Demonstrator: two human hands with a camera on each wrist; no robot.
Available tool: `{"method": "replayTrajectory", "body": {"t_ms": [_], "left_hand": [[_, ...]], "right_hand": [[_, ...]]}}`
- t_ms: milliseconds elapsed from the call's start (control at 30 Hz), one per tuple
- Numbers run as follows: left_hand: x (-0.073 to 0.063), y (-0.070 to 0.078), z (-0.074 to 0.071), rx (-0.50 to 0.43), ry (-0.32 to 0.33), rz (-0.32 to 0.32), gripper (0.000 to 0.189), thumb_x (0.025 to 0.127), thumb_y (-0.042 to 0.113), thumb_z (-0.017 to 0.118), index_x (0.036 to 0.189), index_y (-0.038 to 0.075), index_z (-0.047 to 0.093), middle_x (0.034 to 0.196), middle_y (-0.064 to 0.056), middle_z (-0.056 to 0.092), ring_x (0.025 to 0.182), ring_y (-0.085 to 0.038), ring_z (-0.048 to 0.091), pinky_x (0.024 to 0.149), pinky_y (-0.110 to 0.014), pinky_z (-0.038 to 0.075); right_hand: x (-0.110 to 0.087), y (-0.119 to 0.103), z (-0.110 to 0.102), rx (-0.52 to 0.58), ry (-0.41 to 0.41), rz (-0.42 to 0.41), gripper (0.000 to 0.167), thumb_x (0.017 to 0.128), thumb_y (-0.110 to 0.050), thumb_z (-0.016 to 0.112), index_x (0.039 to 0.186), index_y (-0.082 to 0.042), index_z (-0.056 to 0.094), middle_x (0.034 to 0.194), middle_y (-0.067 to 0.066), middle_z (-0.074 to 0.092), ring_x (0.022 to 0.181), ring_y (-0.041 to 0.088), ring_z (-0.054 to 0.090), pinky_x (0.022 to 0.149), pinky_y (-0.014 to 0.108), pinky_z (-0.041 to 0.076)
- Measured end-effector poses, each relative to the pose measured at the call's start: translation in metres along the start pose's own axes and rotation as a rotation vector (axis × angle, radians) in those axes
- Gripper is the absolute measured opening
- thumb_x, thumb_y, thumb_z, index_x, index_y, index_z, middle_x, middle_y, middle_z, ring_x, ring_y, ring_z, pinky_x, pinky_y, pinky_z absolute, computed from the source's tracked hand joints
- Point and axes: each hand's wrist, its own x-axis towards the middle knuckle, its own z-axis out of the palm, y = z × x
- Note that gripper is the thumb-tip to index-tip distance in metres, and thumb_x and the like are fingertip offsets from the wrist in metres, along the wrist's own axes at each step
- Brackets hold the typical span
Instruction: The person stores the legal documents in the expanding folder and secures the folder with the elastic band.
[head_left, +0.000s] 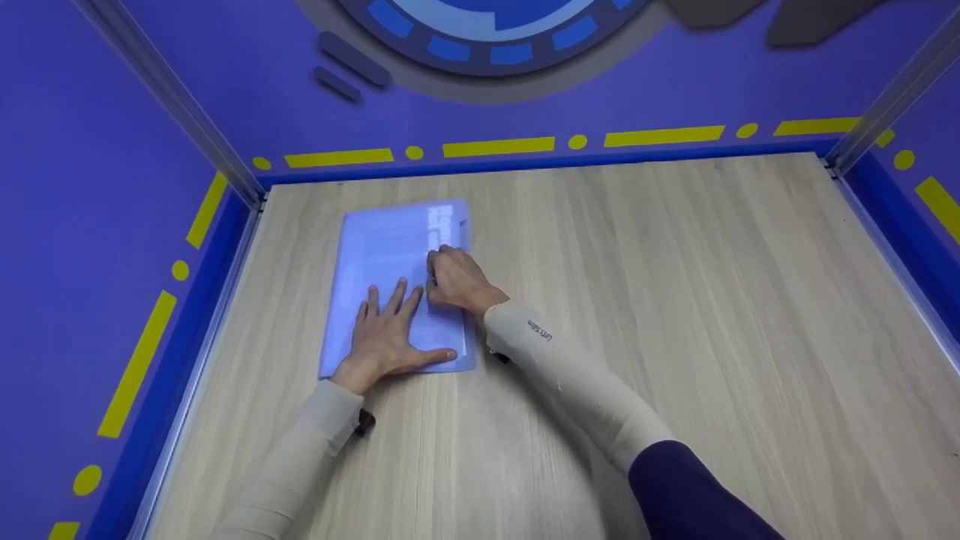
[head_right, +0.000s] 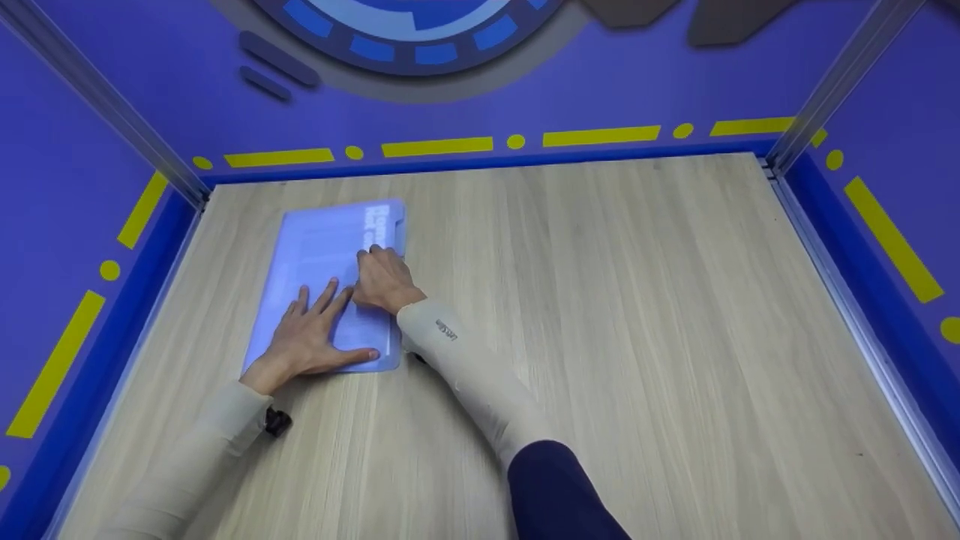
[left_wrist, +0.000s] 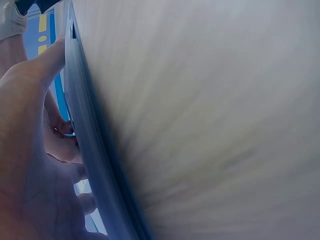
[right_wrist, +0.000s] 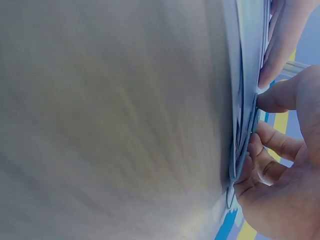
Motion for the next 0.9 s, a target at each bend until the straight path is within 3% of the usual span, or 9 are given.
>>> {"method": "replayTrajectory", "body": {"t_ms": [200, 333, 500, 667, 900], "left_hand": [[0.003, -0.001, -0.004, 0.006, -0.001, 0.005, 0.134, 0.073, 0.097, 0.062, 0.173, 0.021, 0.017, 0.181, -0.011, 0.003, 0.162, -0.055, -0.005, 0.130, -0.069, 0.007], [0.005, -0.001, -0.007, 0.000, -0.003, 0.016, 0.133, 0.075, 0.095, 0.062, 0.174, 0.020, 0.016, 0.181, -0.013, 0.002, 0.162, -0.055, -0.007, 0.130, -0.069, 0.004], [0.005, -0.002, -0.008, 0.016, -0.023, 0.012, 0.131, 0.077, 0.095, 0.059, 0.174, 0.019, 0.013, 0.181, -0.013, -0.002, 0.161, -0.055, -0.009, 0.130, -0.069, 0.002], [0.003, -0.002, -0.007, -0.006, -0.004, 0.017, 0.131, 0.077, 0.095, 0.060, 0.173, 0.018, 0.015, 0.181, -0.014, 0.000, 0.161, -0.056, -0.009, 0.130, -0.069, 0.002], [0.003, -0.003, -0.017, -0.042, -0.001, 0.013, 0.125, 0.080, 0.092, 0.059, 0.173, 0.017, 0.020, 0.181, -0.015, 0.004, 0.161, -0.056, -0.006, 0.130, -0.069, 0.003]], "right_hand": [[-0.003, 0.006, -0.010, 0.110, -0.027, 0.020, 0.015, 0.098, -0.011, 0.067, 0.104, 0.002, 0.069, 0.104, 0.016, 0.066, 0.093, 0.031, 0.064, 0.086, 0.043, 0.057], [-0.006, 0.014, -0.018, 0.152, -0.023, 0.046, 0.017, 0.097, -0.012, 0.071, 0.106, 0.002, 0.070, 0.104, 0.015, 0.064, 0.090, 0.026, 0.059, 0.085, 0.041, 0.056], [-0.015, 0.025, -0.026, 0.166, -0.035, 0.038, 0.025, 0.096, -0.011, 0.072, 0.116, 0.004, 0.070, 0.108, 0.016, 0.064, 0.093, 0.025, 0.058, 0.087, 0.041, 0.056], [-0.028, 0.040, -0.040, 0.159, -0.011, 0.049, 0.032, 0.099, -0.015, 0.069, 0.126, 0.003, 0.070, 0.114, 0.015, 0.065, 0.100, 0.027, 0.063, 0.091, 0.043, 0.057], [-0.050, 0.072, -0.070, 0.121, 0.041, 0.014, 0.042, 0.105, -0.027, 0.064, 0.137, 0.001, 0.067, 0.129, 0.019, 0.067, 0.121, 0.034, 0.065, 0.107, 0.047, 0.054]]}}
